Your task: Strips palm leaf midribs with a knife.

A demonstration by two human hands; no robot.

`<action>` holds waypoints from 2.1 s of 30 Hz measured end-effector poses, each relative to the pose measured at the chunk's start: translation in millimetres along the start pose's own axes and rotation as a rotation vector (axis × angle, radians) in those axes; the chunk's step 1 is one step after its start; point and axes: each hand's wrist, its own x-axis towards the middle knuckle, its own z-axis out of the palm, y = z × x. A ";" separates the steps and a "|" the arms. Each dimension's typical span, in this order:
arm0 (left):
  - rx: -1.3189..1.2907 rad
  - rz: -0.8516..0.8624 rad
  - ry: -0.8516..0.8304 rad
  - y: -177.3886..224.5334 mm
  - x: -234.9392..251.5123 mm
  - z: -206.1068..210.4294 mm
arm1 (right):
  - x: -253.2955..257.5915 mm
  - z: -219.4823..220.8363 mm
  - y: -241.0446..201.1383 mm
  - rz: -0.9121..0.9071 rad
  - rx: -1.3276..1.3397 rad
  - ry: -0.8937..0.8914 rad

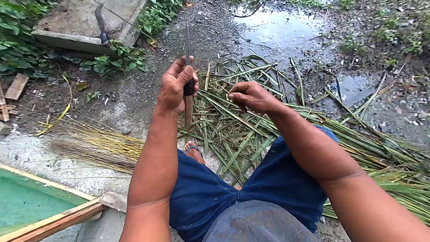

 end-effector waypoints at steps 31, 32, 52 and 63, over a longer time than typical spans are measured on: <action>0.074 0.086 0.105 4.5 4.4 -21.6 | -12.5 -7.0 0.5 -0.007 0.256 -0.041; 0.063 0.109 0.138 8.7 4.7 -28.4 | -13.7 -8.2 0.5 -0.003 0.235 -0.054; -0.020 0.249 0.451 34.3 -16.2 -105.3 | -62.1 -74.7 12.2 0.046 -0.352 -0.049; -0.136 0.286 0.574 45.2 -35.8 -132.7 | -185.9 -159.3 33.0 0.245 -0.553 0.171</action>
